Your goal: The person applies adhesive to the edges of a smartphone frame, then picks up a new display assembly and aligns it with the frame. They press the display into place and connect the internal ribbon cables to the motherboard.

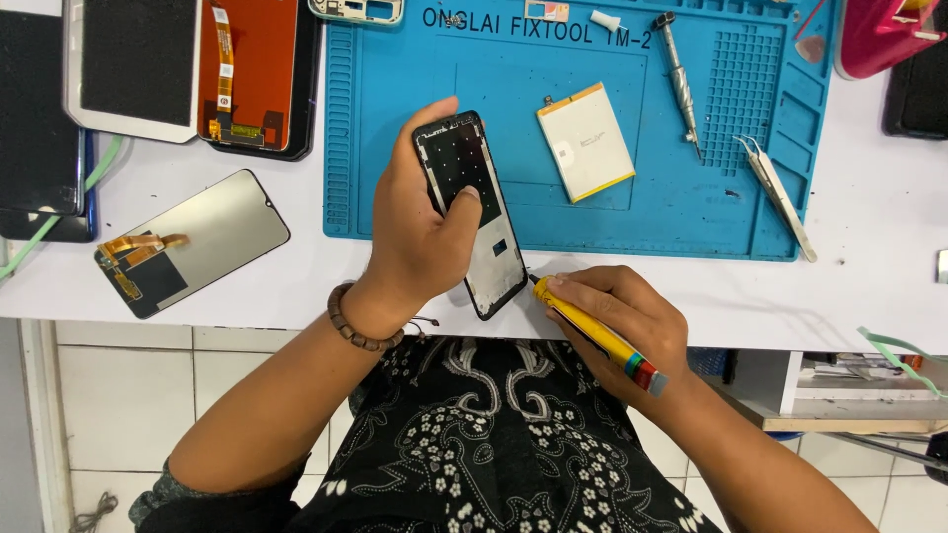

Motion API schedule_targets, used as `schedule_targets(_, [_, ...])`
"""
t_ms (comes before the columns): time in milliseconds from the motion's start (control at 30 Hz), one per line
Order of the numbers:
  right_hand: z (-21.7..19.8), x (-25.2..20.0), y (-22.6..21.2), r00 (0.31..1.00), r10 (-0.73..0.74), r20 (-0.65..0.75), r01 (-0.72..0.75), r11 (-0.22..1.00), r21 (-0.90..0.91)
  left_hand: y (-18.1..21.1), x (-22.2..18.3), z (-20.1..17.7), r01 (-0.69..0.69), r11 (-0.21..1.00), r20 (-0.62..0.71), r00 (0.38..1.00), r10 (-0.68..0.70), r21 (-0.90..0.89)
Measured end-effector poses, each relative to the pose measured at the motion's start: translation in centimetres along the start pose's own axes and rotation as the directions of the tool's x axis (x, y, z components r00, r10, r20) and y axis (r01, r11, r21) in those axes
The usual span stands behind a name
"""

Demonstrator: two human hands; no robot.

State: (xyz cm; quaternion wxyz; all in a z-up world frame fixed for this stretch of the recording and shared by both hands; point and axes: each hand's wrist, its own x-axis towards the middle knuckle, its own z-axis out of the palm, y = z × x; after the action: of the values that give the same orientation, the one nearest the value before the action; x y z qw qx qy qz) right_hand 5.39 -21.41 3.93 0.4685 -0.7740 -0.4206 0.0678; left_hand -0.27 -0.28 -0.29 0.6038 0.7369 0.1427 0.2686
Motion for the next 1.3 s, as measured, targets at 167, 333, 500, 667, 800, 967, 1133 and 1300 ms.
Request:
schedule_targets(167, [-0.7,-0.7,0.7,0.995,-0.066,0.076,0.068,0.997,-0.032,1.5,0.4,-0.2,0.094,0.996,0.024,0.995,-0.093,-0.013])
schedule_targets(333, [-1.3,-0.6,0.4,0.982,-0.100,0.160,0.106,0.994,-0.031,2.2,0.5,-0.3,0.173,0.985,0.044,0.984,-0.172,-0.009])
schedule_targets(500, [-1.8,0.5,0.3,0.967,0.141,0.211,-0.154,0.987,0.049,2.0,0.0,-0.4,0.097,0.995,0.044,0.994,-0.098,0.035])
schedule_targets(667, [-2.2,0.3,2.8,0.957,0.278,0.081,-0.289,0.909,0.299,2.1,0.0,-1.0,-0.013,0.993,-0.049,0.999,0.007,-0.121])
schedule_targets(800, [-2.3,1.9,2.7,0.976,0.218,-0.028,-0.206,0.950,0.237,2.1,0.1,-1.0,-0.101,0.959,-0.218,0.975,0.043,-0.264])
schedule_targets(967, [-1.4,4.0,2.3,0.977,0.202,0.073,-0.211,0.967,0.145,2.2,-1.2,-1.3,-0.088,0.964,-0.195,0.980,0.038,-0.251])
schedule_targets(1133, [-0.4,4.8,3.7,0.983,0.129,0.129,-0.147,0.978,0.148,1.5,-2.8,-2.8,-0.034,0.937,-0.036,0.999,0.023,-0.348])
schedule_targets(1300, [-0.8,5.7,3.8,0.990,0.096,0.104,-0.108,0.987,0.117,1.2,-4.0,-4.3,-0.047,0.969,0.106,0.992,0.074,-0.241])
